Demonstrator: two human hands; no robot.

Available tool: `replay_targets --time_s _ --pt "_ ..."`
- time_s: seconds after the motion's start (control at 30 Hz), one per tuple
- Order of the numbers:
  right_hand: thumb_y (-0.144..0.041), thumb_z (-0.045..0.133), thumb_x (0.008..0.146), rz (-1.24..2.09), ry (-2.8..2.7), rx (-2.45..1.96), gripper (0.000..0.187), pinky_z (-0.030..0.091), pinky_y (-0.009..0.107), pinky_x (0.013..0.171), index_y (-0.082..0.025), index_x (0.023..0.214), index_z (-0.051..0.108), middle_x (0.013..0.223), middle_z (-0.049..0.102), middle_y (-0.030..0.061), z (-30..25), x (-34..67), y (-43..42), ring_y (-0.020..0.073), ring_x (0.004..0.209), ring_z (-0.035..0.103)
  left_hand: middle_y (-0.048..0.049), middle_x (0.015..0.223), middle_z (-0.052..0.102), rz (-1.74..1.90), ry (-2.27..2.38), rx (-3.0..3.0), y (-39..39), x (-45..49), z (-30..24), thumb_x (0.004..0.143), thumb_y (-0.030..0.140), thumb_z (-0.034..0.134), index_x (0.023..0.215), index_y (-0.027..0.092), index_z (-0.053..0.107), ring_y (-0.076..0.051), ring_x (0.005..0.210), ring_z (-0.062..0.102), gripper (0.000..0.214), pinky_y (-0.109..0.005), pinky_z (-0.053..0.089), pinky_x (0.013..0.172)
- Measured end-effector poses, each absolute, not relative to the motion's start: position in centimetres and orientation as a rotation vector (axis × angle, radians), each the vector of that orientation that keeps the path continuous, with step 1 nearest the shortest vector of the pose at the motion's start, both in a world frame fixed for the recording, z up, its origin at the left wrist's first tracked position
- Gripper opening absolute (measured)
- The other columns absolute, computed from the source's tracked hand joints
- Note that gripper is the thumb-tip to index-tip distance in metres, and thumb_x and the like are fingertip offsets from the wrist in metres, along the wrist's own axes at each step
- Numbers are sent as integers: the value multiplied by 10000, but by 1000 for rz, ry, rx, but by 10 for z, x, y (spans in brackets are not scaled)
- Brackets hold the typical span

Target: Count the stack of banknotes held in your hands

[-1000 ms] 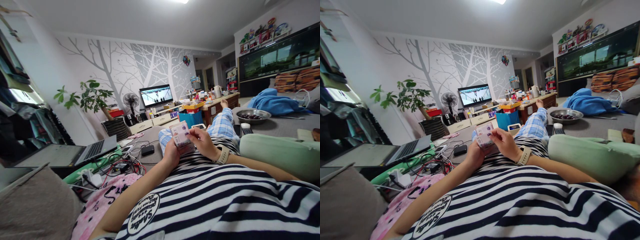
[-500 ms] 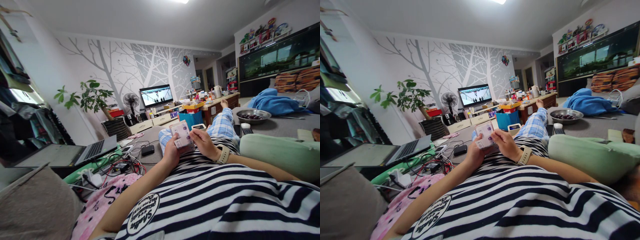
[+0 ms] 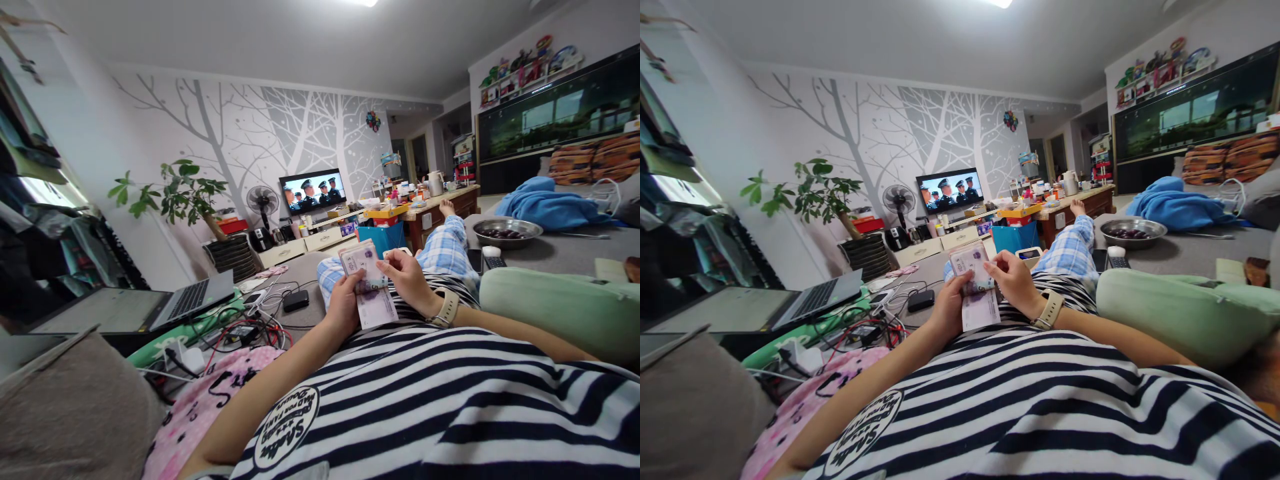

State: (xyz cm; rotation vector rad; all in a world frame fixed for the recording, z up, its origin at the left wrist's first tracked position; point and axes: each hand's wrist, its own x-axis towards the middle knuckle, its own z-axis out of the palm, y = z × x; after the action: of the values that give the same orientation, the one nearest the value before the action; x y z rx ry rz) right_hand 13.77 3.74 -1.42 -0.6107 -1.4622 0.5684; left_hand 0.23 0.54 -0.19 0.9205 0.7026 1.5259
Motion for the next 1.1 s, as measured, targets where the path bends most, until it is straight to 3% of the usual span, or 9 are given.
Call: replay_targets --time_s 0.2,0.37,0.53,1.1 --pt "-460 566 848 482 -1510 -584 306 324 258 527 -202 693 510 604 461 -32 -12 139 27 123 557 414 -91 866 737 1434 674 835 7 4 1 819 322 570 1042 129 655 -255 823 703 307 -413 572 785" --pt "-449 500 901 434 -1600 -475 291 357 260 560 -199 764 560 661 513 -13 -11 139 18 131 600 456 -79 852 736 1423 648 837 8 4 2 840 310 518 998 137 661 -252 807 700 275 -399 576 755" --pt "-429 518 900 398 -1632 -452 244 374 260 565 -202 855 596 706 562 -4 -12 139 16 133 613 485 -67 846 731 1409 635 872 9 3 -1 836 343 553 969 146 654 -250 804 694 258 -395 577 740" --pt "-440 477 922 401 -1662 -447 289 381 268 586 -206 767 548 672 530 -7 -11 140 13 136 609 479 -81 848 727 1481 681 959 16 -4 -8 800 367 633 974 126 649 -229 824 692 298 -361 556 793"
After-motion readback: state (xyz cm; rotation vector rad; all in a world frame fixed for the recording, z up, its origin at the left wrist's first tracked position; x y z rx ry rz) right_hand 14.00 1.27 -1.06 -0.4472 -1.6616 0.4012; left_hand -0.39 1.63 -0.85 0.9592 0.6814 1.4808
